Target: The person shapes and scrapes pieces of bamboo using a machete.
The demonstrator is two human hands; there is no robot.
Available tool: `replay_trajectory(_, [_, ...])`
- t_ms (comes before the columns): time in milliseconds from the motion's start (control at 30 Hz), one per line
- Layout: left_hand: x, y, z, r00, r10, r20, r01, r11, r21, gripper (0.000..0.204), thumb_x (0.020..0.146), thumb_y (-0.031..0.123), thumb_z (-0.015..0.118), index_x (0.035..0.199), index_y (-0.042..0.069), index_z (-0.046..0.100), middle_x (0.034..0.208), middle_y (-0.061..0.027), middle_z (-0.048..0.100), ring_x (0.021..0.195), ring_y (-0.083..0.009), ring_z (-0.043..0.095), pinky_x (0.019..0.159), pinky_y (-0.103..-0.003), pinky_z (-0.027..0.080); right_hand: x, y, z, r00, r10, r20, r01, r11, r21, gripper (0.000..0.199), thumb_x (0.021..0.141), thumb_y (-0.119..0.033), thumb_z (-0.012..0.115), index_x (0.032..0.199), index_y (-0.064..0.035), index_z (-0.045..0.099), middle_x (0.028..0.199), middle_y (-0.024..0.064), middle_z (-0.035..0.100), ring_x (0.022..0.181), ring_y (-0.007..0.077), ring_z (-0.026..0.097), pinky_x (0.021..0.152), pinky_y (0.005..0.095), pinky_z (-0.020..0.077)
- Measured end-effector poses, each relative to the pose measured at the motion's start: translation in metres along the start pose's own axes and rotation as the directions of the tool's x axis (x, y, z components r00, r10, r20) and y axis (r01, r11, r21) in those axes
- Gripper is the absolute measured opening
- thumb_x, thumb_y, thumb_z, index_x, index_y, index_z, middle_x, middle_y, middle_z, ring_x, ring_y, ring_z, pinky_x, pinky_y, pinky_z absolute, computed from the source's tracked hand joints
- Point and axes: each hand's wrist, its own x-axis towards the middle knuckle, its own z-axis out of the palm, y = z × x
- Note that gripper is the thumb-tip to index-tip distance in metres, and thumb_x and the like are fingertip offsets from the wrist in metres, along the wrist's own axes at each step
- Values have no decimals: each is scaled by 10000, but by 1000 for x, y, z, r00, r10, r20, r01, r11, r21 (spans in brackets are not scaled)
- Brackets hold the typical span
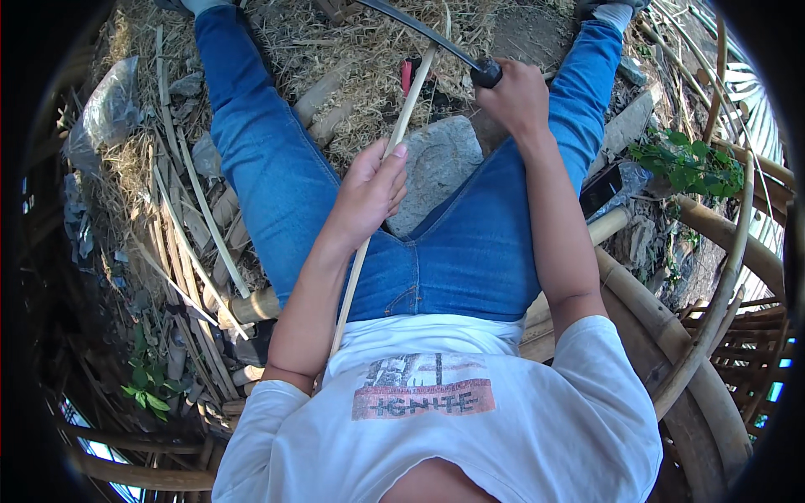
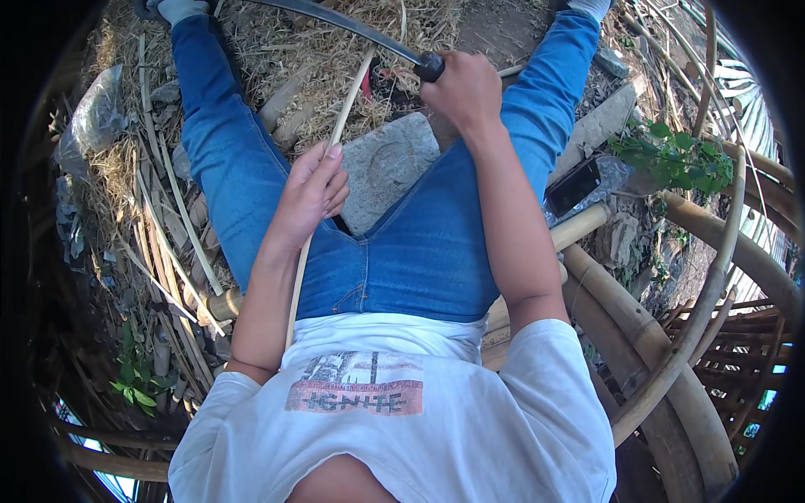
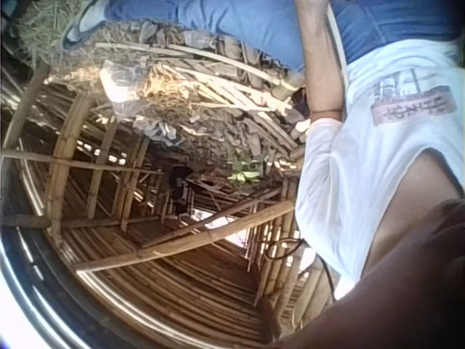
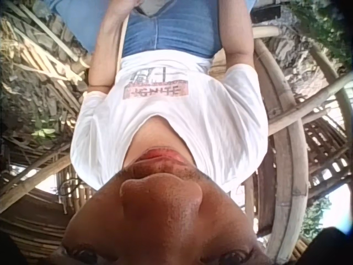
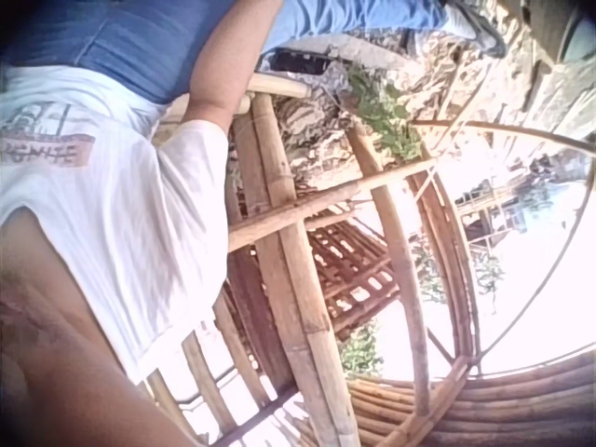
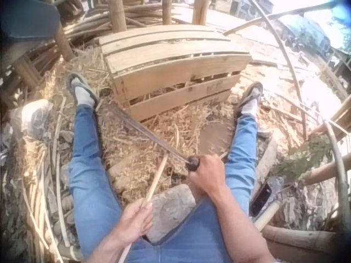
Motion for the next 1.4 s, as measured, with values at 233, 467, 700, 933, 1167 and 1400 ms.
replay_trajectory(233, [1, -6, -2, 997, 58, -51, -50, 987, 150, 241, 1069, 292, 486, 905, 117, 459, 565, 87, 321, 437, -21, 290, 411, -219, 228, -9, -12, 1, 994, -104, 42, 104, 995, 8, 392, 638, -196, 666, 1004, -115, 783, 760, 214, 699, 748, 382, 702, 763, 470, 578])
replay_trajectory(467, [3, -9, -6, 986, 137, -94, -96, 931, 352, 263, 1056, 295, 508, 901, 83, 500, 580, 71, 383, 473, -30, 347, 435, -251, 270, -6, -6, 1, 1000, -14, 12, 13, 1000, 25, 382, 641, -197, 663, 995, -125, 785, 754, 210, 697, 747, 386, 699, 766, 468, 576])
replay_trajectory(700, [2, -8, -8, 992, 99, -84, -71, 953, 294, 299, 1060, 322, 493, 877, 86, 497, 584, 59, 415, 487, -29, 372, 434, -252, 286, -10, -13, -1, 990, -126, 57, 126, 992, 20, 361, 645, -195, 671, 982, -124, 778, 726, 199, 687, 725, 379, 690, 739, 465, 571])
replay_trajectory(933, [1, -7, -5, 994, 45, -99, -35, 995, 95, 309, 1081, 352, 439, 875, 123, 445, 567, 87, 304, 446, -23, 267, 418, -227, 225, -12, -31, -2, 975, -181, 128, 192, 979, -75, 366, 643, -200, 675, 987, -133, 781, 721, 183, 687, 712, 374, 686, 713, 463, 567])
replay_trajectory(1167, [3, -7, 1, 994, 82, -77, -68, 983, 170, 307, 1084, 334, 430, 861, 123, 441, 566, 86, 301, 449, -23, 277, 418, -225, 226, -5, -8, -3, 997, -76, 10, 77, 994, -73, 364, 652, -200, 674, 993, -133, 783, 726, 182, 690, 711, 374, 686, 707, 464, 565])
replay_trajectory(1400, [0, -4, -3, 995, 47, -87, -36, 991, 129, 305, 1085, 320, 432, 852, 123, 436, 559, 83, 297, 447, -23, 278, 415, -227, 224, -10, -23, 0, 972, -221, 80, 226, 972, -67, 327, 644, -232, 676, 947, -169, 783, 698, 162, 686, 682, 358, 691, 680, 465, 572])
